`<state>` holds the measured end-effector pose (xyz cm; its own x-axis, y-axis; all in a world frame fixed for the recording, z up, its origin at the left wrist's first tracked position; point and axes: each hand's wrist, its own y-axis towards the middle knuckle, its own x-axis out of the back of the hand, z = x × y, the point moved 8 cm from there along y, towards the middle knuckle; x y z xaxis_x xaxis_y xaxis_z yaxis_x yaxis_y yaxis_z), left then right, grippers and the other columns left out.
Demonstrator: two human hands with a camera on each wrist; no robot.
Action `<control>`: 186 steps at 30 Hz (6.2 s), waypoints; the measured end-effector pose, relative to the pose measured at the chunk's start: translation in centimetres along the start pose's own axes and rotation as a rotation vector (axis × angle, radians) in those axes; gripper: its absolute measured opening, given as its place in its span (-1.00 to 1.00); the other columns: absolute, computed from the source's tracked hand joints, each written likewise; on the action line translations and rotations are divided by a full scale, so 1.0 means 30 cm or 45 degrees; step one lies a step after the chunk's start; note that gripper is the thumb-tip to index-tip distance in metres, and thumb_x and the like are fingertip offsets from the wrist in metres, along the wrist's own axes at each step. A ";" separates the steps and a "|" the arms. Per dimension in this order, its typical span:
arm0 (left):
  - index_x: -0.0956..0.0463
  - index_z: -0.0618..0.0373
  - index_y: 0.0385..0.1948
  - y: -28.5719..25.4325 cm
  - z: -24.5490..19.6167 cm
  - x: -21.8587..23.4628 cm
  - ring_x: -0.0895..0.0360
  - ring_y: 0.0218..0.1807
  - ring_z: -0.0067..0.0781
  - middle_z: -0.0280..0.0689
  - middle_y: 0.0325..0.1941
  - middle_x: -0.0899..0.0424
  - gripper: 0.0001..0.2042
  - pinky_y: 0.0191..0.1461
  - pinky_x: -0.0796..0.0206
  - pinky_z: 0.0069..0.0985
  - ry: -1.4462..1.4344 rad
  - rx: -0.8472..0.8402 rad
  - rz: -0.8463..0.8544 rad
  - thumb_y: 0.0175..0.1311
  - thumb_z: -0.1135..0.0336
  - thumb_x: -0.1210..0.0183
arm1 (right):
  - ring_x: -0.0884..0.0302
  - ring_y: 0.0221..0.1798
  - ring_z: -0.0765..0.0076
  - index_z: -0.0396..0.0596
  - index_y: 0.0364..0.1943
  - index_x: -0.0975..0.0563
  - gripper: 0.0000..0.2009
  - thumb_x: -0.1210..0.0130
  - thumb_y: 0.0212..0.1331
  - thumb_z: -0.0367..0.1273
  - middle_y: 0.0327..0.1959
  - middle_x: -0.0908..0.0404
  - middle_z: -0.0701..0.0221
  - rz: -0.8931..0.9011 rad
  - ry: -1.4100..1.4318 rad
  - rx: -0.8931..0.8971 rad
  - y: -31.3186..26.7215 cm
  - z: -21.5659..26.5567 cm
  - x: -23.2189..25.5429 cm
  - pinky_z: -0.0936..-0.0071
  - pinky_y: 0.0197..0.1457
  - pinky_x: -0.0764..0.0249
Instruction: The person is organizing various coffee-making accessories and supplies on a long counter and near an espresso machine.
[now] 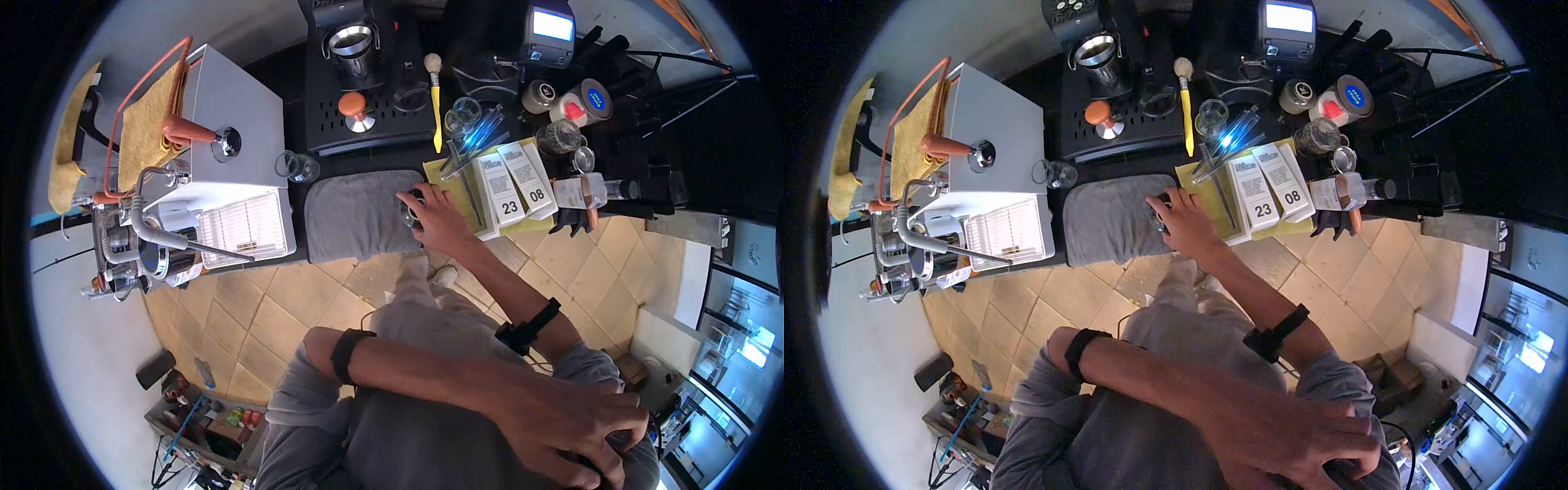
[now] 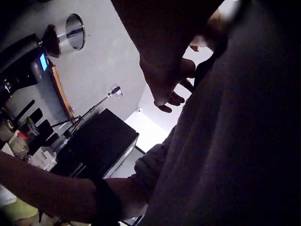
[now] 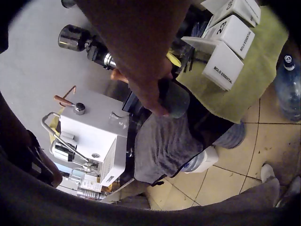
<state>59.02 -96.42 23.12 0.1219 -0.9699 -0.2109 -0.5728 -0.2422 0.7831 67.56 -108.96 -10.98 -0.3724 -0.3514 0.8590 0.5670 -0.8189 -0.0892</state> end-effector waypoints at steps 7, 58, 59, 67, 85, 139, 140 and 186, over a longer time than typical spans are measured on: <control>-0.57 0.05 -0.04 -0.008 0.014 -0.023 -0.35 -0.03 -0.13 -0.11 -0.06 -0.37 -0.62 0.08 -0.17 -0.15 -0.063 0.025 -0.056 0.53 0.04 0.18 | -0.29 0.28 0.04 0.13 0.29 -0.36 -0.38 -0.28 0.07 -0.27 0.17 -0.37 0.19 -0.047 0.040 -0.036 0.004 -0.001 0.026 0.15 0.31 -0.24; -0.48 0.24 -0.45 -0.494 0.192 0.648 -0.53 -0.39 -0.16 -0.10 -0.47 -0.53 -0.73 -0.31 -0.31 -0.28 0.957 1.064 -0.330 0.37 0.21 -0.10 | -0.60 -0.36 0.36 -0.16 -0.22 -0.59 -0.82 -0.07 0.14 -0.39 -0.41 -0.63 0.36 0.003 -0.565 -0.588 -0.066 -0.348 -0.082 0.40 -0.39 -0.51; -0.47 0.26 -0.46 -0.574 0.210 0.737 -0.54 -0.40 -0.12 -0.03 -0.48 -0.54 -0.71 -0.33 -0.31 -0.25 1.152 1.202 -0.397 0.36 0.20 -0.11 | -0.55 -0.38 0.39 -0.15 -0.22 -0.57 -0.82 -0.07 0.13 -0.38 -0.42 -0.59 0.39 -0.244 -0.904 -0.389 -0.071 -0.404 -0.222 0.41 -0.40 -0.47; -0.57 0.24 -0.37 -0.921 0.387 0.987 -0.65 -0.22 0.10 0.10 -0.36 -0.65 -0.66 -0.21 -0.43 -0.07 1.749 1.915 -0.364 0.29 0.07 -0.15 | -0.56 -0.35 0.32 -0.13 -0.22 -0.54 -0.84 0.01 0.20 -0.38 -0.38 -0.59 0.34 -0.149 -0.464 -0.491 -0.052 -0.271 0.013 0.41 -0.38 -0.48; -0.62 0.23 -0.28 -0.996 0.592 1.050 -0.65 -0.08 0.06 0.03 -0.18 -0.70 -0.65 -0.05 -0.49 -0.13 1.720 2.219 -0.109 0.22 0.06 -0.21 | -0.63 -0.66 0.23 -0.33 -0.52 -0.54 -0.68 0.01 0.25 -0.31 -0.66 -0.61 0.14 -0.107 1.097 -0.868 -0.077 -0.321 -0.034 0.30 -0.61 -0.53; -0.58 0.40 -0.44 -0.727 0.394 0.783 -0.62 -0.21 0.14 0.16 -0.39 -0.63 -0.75 -0.07 -0.44 -0.10 1.474 1.757 -0.320 0.20 0.31 -0.15 | -0.61 -0.28 0.29 -0.05 0.45 0.11 -0.21 -0.12 0.23 -0.47 -0.06 -0.48 0.20 -1.093 1.651 -0.688 -0.017 -0.567 0.358 0.36 -0.35 -0.60; -0.56 0.37 -0.42 -0.723 0.387 0.767 -0.62 -0.25 0.13 0.12 -0.42 -0.63 -0.75 -0.13 -0.44 -0.12 1.506 1.708 -0.306 0.22 0.29 -0.16 | -0.61 -0.28 0.29 0.01 0.46 0.11 -0.21 -0.10 0.22 -0.53 -0.02 -0.45 0.20 -1.159 1.706 -0.642 -0.025 -0.553 0.380 0.35 -0.32 -0.63; -0.50 0.26 -0.53 -0.870 0.311 -0.101 -0.62 -0.49 -0.47 -0.23 -0.49 -0.66 -0.59 -0.41 -0.46 -0.44 0.627 1.332 -1.708 0.48 0.12 -0.01 | -0.41 -0.65 0.55 -0.09 -0.17 -0.43 -0.78 0.00 0.43 -0.22 -0.53 -0.47 0.42 -0.110 1.856 -0.262 -0.331 0.103 0.126 0.58 -0.70 -0.29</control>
<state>66.04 -86.94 -2.13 0.9948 -0.1014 -0.0002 -0.0895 -0.8770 -0.4721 62.78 -100.77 -5.29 -0.8636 -0.3333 -0.3782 0.4394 -0.8655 -0.2407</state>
